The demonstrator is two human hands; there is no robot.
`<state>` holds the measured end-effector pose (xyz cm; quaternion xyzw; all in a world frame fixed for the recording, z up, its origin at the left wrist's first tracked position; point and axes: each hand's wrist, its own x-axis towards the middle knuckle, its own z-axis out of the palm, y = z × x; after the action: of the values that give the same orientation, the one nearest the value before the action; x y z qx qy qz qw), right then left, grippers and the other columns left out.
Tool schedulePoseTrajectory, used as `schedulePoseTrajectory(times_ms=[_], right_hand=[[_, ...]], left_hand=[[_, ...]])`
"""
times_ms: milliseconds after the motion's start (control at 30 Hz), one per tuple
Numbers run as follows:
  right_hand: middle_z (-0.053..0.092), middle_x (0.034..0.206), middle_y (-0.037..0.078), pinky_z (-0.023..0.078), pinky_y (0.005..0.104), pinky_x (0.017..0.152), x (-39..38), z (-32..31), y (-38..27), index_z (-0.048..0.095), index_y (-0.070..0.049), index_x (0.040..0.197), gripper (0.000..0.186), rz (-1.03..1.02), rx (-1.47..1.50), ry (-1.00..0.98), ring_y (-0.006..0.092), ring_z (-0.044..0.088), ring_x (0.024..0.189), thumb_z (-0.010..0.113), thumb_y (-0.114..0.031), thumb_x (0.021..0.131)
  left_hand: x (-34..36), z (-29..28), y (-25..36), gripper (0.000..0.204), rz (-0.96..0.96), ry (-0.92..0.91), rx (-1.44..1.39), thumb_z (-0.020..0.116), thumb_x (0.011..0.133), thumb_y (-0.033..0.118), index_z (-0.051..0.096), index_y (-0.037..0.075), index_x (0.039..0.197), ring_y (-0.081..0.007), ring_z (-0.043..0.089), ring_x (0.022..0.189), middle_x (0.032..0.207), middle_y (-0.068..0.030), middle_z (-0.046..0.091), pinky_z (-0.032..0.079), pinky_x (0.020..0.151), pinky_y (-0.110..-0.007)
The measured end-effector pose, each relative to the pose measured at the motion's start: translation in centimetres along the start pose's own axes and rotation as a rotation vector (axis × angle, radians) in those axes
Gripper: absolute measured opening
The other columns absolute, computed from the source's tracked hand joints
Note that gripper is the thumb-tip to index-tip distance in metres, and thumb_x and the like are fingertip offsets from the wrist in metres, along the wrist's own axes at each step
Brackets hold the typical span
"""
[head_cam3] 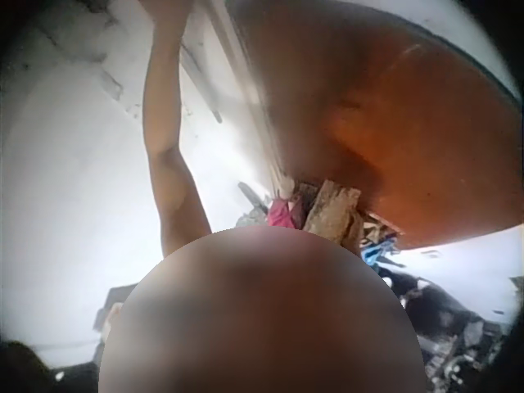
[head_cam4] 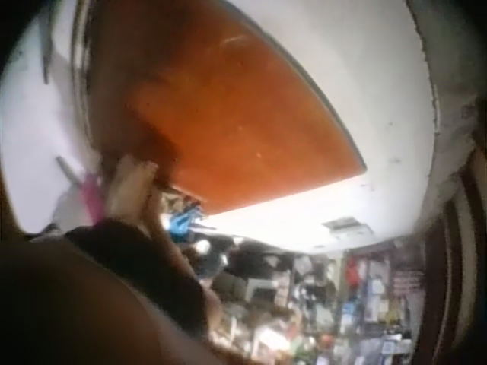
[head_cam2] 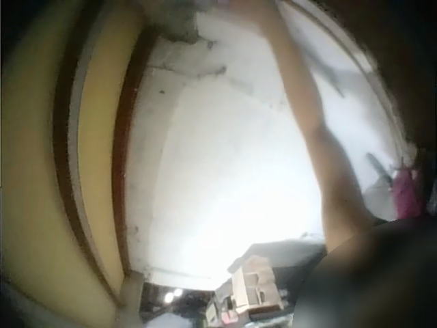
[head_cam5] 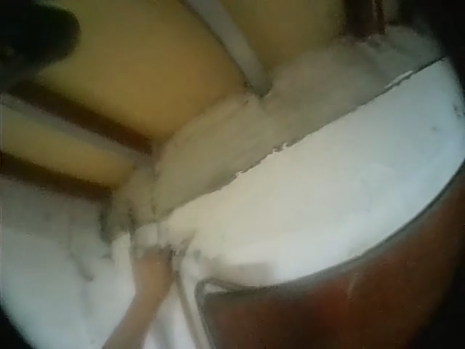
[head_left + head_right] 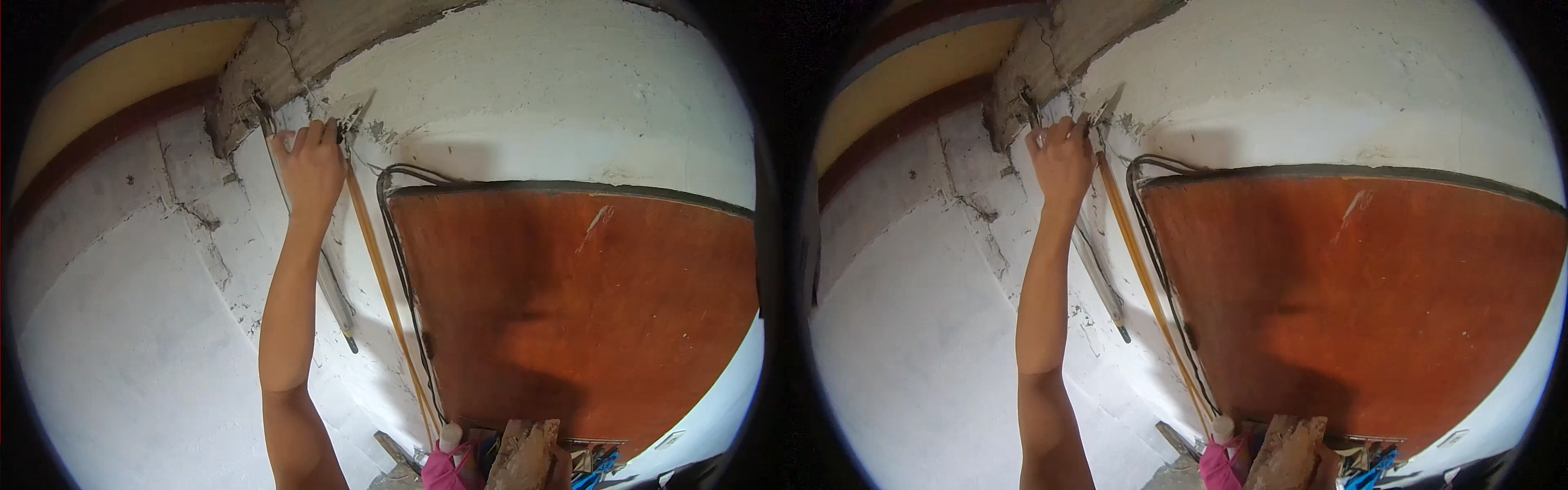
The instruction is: Applying plaster or putty to the wall near a door frame using a spatula and a hawk.
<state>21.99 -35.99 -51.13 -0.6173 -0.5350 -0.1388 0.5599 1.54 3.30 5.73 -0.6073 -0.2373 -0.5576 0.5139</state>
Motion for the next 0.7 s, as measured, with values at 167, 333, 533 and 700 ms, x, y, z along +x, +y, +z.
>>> schedulePoseTrajectory(times_ms=[167, 333, 533, 700], right_hand=[[0.053, 0.117, 0.022, 0.04, 0.0423, 0.095, 1.0, 0.2, -1.9, 0.05, 0.005, 0.119, 0.032, 0.074, 0.084, -0.054, 0.034, 0.05, 0.11, 0.05, -0.011, 0.092], [0.052, 0.119, 0.016, 0.04, 0.0397, 0.096, 1.7, 0.5, -1.5, 0.049, 0.004, 0.121, 0.033, 0.831, 1.134, -0.026, 0.0292, 0.049, 0.111, 0.05, -0.014, 0.093], [0.054, 0.116, 0.01, 0.042, 0.0334, 0.094, 0.4, 0.6, -1.1, 0.052, -0.001, 0.12, 0.035, 0.085, 0.115, 0.039, 0.0196, 0.05, 0.108, 0.048, -0.025, 0.094], [0.058, 0.109, 0.008, 0.044, 0.0332, 0.092, 1.8, -0.2, -2.8, 0.055, -0.003, 0.116, 0.032, 0.765, 1.02, 0.03, 0.0182, 0.052, 0.104, 0.05, -0.024, 0.093]], left_hand=[[0.1, -0.1, 0.4, 0.036, -0.003, 0.015, -0.003, 0.064, 0.072, 0.009, 0.067, 0.013, 0.108, -0.0204, 0.058, 0.089, 0.091, -0.0011, 0.059, 0.034, 0.091, -0.041], [0.2, 0.3, 0.6, 0.039, 0.088, -0.058, 0.012, 0.064, 0.07, 0.008, 0.066, 0.012, 0.109, -0.0219, 0.058, 0.088, 0.092, -0.0021, 0.06, 0.034, 0.091, -0.041], [0.2, 0.5, 0.6, 0.042, 0.042, -0.006, -0.014, 0.067, 0.068, 0.008, 0.066, 0.012, 0.11, -0.0217, 0.059, 0.088, 0.092, -0.0025, 0.059, 0.034, 0.092, -0.042], [0.1, -0.1, 1.0, 0.041, 0.013, 0.006, -0.053, 0.067, 0.068, 0.008, 0.066, 0.011, 0.109, -0.0218, 0.059, 0.09, 0.092, -0.0028, 0.058, 0.034, 0.092, -0.042]])
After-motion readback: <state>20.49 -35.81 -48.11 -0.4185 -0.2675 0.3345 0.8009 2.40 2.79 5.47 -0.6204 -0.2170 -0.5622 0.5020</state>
